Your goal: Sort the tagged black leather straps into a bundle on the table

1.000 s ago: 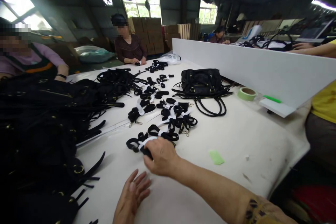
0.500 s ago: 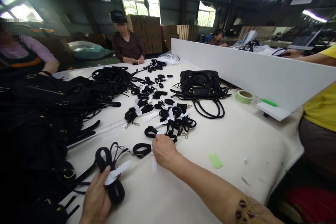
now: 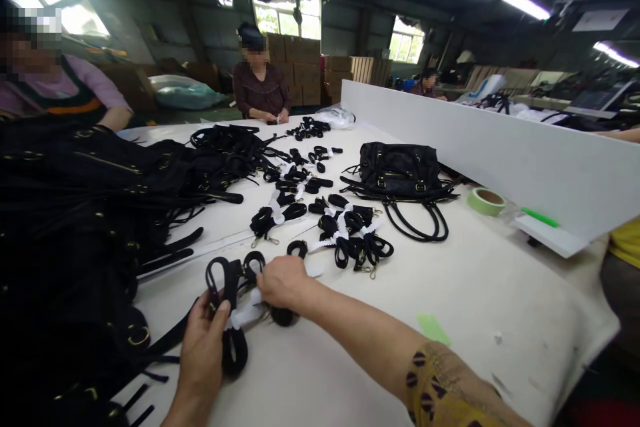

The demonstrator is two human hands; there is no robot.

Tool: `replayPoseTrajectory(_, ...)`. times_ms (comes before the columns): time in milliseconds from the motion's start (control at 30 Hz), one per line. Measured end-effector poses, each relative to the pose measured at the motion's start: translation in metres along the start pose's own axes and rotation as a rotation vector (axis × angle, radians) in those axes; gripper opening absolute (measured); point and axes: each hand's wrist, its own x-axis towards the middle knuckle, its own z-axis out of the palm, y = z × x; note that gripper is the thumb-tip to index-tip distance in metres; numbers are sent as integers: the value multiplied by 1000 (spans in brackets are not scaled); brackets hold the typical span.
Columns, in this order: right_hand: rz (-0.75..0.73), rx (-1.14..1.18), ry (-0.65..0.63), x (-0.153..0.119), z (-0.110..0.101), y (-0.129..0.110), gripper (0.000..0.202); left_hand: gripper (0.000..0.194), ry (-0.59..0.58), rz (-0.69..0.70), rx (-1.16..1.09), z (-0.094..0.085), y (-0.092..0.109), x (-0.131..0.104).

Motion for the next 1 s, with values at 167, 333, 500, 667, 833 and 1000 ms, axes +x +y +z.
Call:
replayPoseTrajectory(167, 82, 112, 168, -15, 10, 2, 24, 80, 32, 129, 369, 5, 1, 21)
replayPoseTrajectory(333, 386, 268, 78, -25, 9, 32, 46, 85, 2, 172, 478, 2, -9, 22)
replayPoseTrajectory(500, 370, 428, 74, -7, 23, 44, 45, 79, -45, 220, 531, 0, -9, 21)
replayPoseTrajectory(667, 315, 571, 82, 10, 44, 34, 30, 78, -34, 267, 553, 3, -12, 23)
replayPoseTrajectory(833, 166, 473, 92, 3, 49, -20, 25, 74, -30, 528, 611, -3, -30, 29)
replayPoseTrajectory(1000, 53, 336, 90, 2, 29, -9, 24, 33, -133, 842, 712, -15, -40, 37)
